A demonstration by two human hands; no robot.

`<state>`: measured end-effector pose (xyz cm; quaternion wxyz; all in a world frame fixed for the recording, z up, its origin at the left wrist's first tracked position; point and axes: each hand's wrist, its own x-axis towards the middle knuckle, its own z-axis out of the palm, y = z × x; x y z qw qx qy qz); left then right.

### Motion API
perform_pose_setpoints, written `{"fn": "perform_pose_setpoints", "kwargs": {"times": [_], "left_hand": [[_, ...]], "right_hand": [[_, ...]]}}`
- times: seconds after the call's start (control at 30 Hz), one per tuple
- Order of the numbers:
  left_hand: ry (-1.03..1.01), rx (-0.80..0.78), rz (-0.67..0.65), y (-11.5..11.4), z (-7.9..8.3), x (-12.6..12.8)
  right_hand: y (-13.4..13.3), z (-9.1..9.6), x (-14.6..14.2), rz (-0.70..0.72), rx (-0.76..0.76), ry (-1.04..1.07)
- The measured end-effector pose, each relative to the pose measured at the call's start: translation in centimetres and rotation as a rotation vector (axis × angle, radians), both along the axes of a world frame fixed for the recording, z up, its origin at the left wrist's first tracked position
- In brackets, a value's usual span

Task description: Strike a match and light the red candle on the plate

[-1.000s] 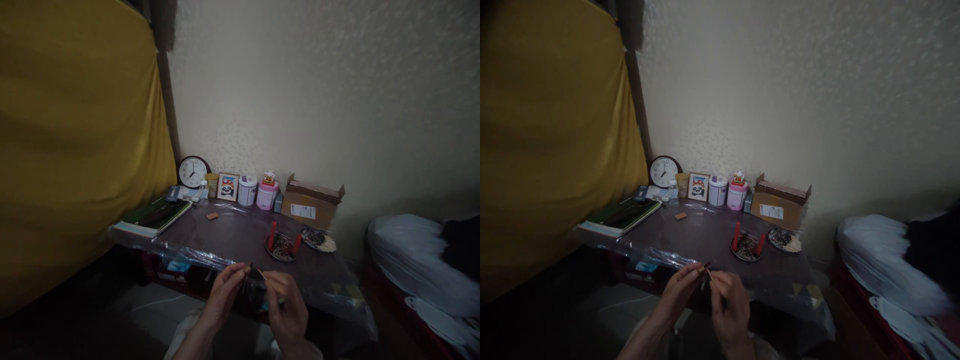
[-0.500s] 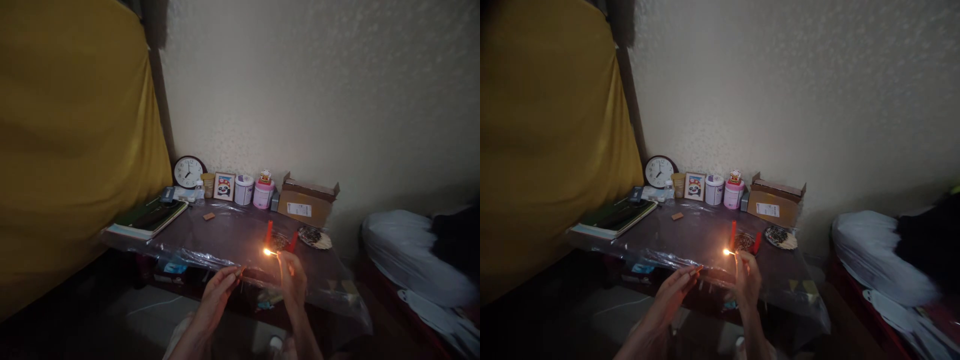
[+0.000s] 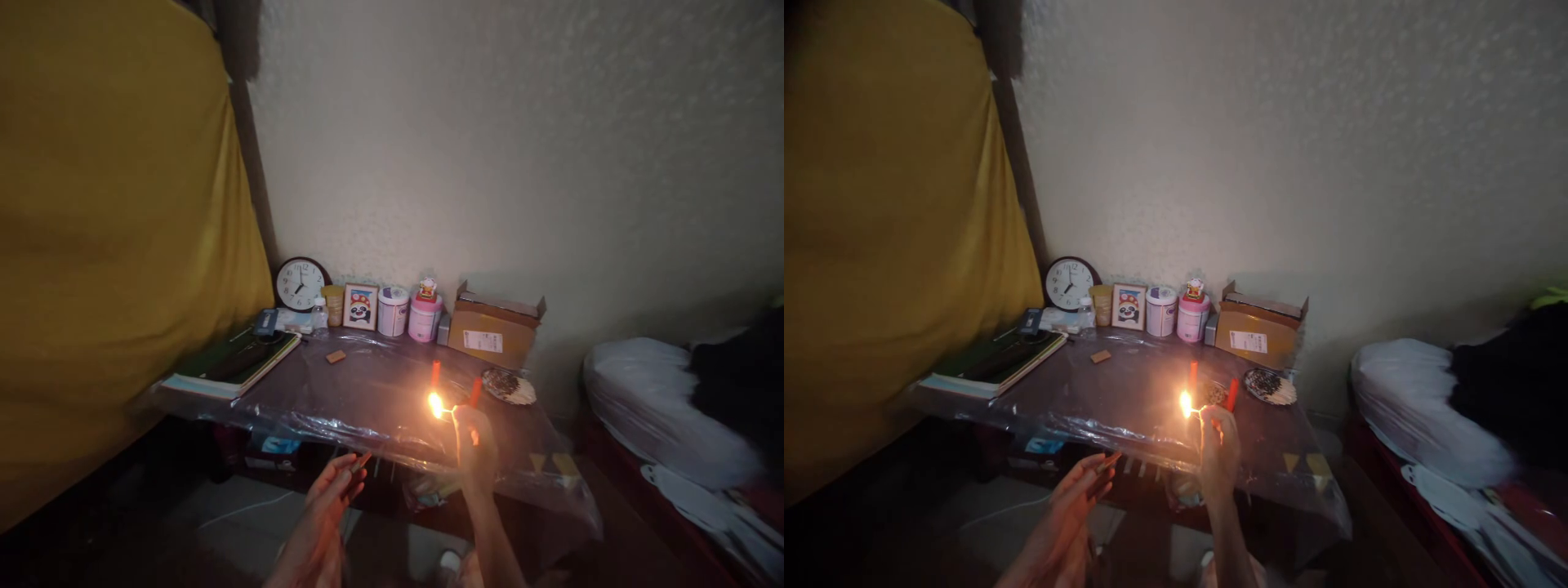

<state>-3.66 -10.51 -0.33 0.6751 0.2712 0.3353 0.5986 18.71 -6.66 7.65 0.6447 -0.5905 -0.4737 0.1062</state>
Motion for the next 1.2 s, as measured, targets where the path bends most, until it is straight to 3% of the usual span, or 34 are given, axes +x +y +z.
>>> {"fn": "perform_pose_setpoints", "kwargs": {"times": [0.2, 0.83, 1.0, 1.2], "left_hand": [[-0.057, -0.038, 0.015, 0.5, -1.9, -0.5], [-0.101, -0.082, -0.019, 1.2, -3.3, -1.0], [-0.084, -0.079, -0.055, 1.5, -2.6, -0.9], [-0.122, 0.01, -0.101, 3.9, 0.0, 0.5]], "right_hand": [[0.7, -0.4, 0.3, 0.026, 0.051, 0.016], [2.9, -1.2, 0.9, 0.042, 0.061, 0.01], [3.5, -1.1, 1.1, 0.064, 0.069, 0.031], [4.6, -1.1, 1.4, 0.074, 0.063, 0.035]]}}
